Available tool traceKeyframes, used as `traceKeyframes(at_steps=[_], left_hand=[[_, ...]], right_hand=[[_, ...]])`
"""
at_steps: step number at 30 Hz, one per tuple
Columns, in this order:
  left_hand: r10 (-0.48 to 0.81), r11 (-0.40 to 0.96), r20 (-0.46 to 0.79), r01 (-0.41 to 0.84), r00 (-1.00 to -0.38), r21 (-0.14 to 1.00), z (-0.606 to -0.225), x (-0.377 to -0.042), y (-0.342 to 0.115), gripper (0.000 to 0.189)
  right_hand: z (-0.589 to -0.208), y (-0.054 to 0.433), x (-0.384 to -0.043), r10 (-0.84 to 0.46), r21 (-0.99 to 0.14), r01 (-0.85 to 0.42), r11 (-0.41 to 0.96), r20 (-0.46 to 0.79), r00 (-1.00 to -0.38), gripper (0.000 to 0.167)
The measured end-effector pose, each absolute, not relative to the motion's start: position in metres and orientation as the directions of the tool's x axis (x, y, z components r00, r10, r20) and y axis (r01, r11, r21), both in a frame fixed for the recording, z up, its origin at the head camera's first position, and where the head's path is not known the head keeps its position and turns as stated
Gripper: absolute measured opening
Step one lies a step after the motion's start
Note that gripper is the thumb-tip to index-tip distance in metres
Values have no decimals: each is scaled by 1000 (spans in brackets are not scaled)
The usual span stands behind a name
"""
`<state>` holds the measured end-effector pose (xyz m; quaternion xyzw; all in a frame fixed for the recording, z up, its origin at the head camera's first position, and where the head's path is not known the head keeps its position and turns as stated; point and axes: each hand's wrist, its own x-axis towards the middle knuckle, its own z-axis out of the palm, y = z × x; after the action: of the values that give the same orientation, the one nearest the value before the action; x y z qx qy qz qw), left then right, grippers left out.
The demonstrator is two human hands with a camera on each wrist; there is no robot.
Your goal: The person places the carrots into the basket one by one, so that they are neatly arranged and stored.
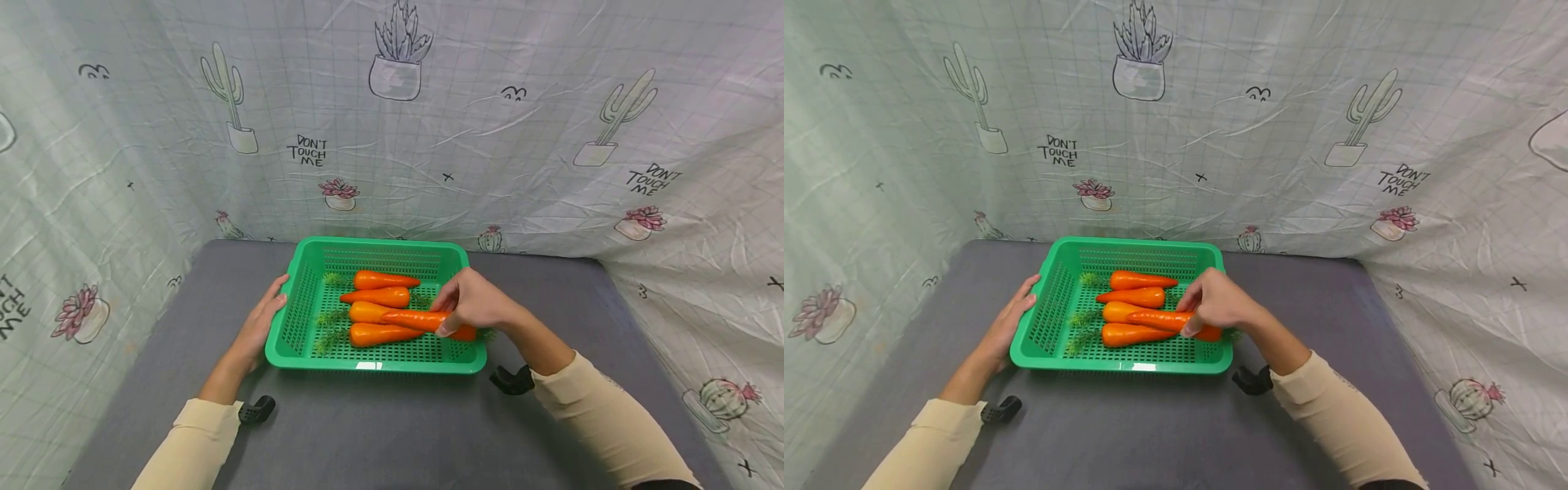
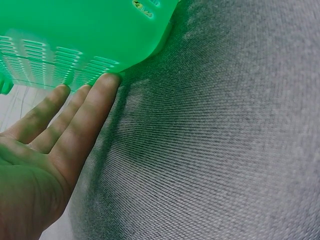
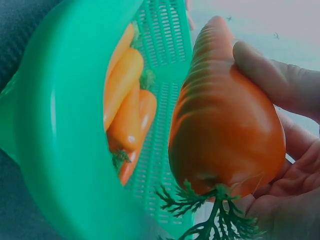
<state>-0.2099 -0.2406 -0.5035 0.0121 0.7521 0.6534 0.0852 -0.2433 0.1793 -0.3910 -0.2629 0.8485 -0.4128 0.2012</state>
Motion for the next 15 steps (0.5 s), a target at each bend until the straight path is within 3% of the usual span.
traceKeyframes(at_steps=[15], left_hand=[[140, 135, -103, -84, -985, 987, -504, -210, -241, 60]], right_hand=[[-394, 161, -241, -662, -806, -329, 492, -101, -743, 31]])
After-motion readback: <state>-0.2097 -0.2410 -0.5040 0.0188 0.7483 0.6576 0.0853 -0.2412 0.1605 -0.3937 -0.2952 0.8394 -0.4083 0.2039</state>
